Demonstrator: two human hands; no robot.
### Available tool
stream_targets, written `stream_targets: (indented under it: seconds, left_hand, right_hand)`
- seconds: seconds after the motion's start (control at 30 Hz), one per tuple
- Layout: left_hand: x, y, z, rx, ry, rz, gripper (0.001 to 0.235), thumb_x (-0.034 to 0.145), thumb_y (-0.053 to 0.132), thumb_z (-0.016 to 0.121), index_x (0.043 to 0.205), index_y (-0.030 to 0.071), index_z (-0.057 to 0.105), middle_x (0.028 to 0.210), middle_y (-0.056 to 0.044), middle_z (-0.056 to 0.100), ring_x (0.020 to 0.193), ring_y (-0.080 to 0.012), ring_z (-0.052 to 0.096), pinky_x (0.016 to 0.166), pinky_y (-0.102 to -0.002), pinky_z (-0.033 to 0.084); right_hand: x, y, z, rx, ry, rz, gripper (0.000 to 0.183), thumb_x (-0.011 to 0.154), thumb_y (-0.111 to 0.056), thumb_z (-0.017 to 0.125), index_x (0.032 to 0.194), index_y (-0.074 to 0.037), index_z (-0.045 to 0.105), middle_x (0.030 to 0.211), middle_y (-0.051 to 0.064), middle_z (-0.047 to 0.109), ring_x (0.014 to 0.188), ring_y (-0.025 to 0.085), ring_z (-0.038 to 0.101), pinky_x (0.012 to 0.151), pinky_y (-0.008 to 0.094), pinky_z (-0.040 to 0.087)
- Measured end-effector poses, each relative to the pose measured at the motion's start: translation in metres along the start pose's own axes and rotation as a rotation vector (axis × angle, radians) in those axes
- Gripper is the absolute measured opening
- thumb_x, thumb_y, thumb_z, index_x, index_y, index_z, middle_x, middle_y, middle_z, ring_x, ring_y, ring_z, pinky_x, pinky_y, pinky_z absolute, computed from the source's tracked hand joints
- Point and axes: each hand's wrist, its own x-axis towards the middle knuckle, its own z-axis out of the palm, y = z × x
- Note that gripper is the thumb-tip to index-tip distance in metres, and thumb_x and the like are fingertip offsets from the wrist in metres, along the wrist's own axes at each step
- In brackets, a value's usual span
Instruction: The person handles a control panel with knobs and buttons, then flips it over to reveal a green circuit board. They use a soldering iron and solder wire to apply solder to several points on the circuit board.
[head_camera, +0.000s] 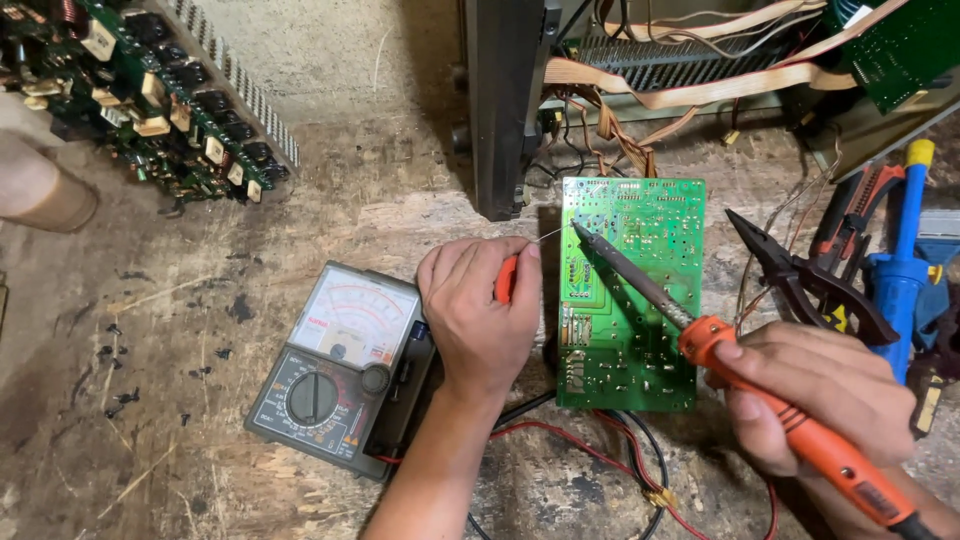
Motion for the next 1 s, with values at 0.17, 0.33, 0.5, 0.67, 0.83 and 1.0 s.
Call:
stream_targets:
  seconds: [0.17,0.33,0.5,0.67,0.83,1.0]
  left_hand:
    - [0.0,0.001,0.0,0.011,-0.011,0.006,0.006,0.072,0.007,0.057,0.067,0.008,0.056,0.065,-0.001,0.058,0.064,-0.0164,0.052,0.066,-0.029,0.034]
    - [-0.001,-0.001,0.002,0.023,-0.014,-0.005,0.005,0.073,0.009,0.057,0.068,0.009,0.057,0.065,-0.001,0.059,0.064,-0.0158,0.052,0.066,-0.029,0.034]
    - [-0.004,-0.002,0.003,0.026,-0.025,-0.023,0.003,0.073,0.01,0.057,0.07,0.009,0.058,0.066,0.0,0.059,0.066,-0.0151,0.053,0.068,-0.029,0.034]
    - [-0.005,-0.003,0.006,0.021,-0.017,-0.028,0.006,0.074,0.011,0.056,0.07,0.009,0.058,0.065,-0.001,0.06,0.064,-0.0149,0.053,0.066,-0.03,0.034]
    - [-0.007,-0.004,0.009,0.008,-0.012,-0.032,0.006,0.075,0.012,0.055,0.072,0.009,0.059,0.066,-0.001,0.061,0.064,-0.0137,0.054,0.066,-0.03,0.034]
    - [-0.008,-0.005,0.01,0.007,-0.023,-0.04,0.009,0.077,0.015,0.053,0.074,0.009,0.059,0.068,-0.001,0.061,0.066,-0.0139,0.055,0.068,-0.03,0.033]
  right_hand:
    - [0.008,-0.009,0.003,-0.023,-0.082,-0.109,0.015,0.07,-0.009,0.049,0.073,0.005,0.053,0.056,0.011,0.054,0.043,0.018,0.052,0.044,0.025,0.047]
    - [0.013,-0.015,0.003,-0.062,-0.128,-0.144,0.018,0.069,-0.011,0.057,0.077,0.004,0.053,0.053,0.007,0.05,0.043,0.016,0.05,0.043,0.022,0.043]
    - [0.015,-0.029,0.004,-0.196,-0.249,-0.044,0.025,0.07,-0.023,0.062,0.081,-0.003,0.053,0.053,0.002,0.049,0.045,0.011,0.049,0.046,0.025,0.045]
    - [0.01,-0.033,0.011,-0.259,-0.224,-0.004,0.02,0.07,-0.021,0.057,0.082,-0.005,0.054,0.053,0.002,0.047,0.042,0.013,0.046,0.041,0.024,0.039]
    - [0.012,-0.037,0.016,-0.275,-0.174,-0.078,0.014,0.07,-0.012,0.055,0.078,0.0,0.058,0.053,0.005,0.043,0.04,0.015,0.043,0.04,0.024,0.039]
    - [0.007,-0.041,0.022,-0.302,-0.203,-0.089,0.02,0.071,-0.009,0.057,0.091,-0.006,0.057,0.055,0.002,0.035,0.038,0.014,0.034,0.036,0.025,0.031]
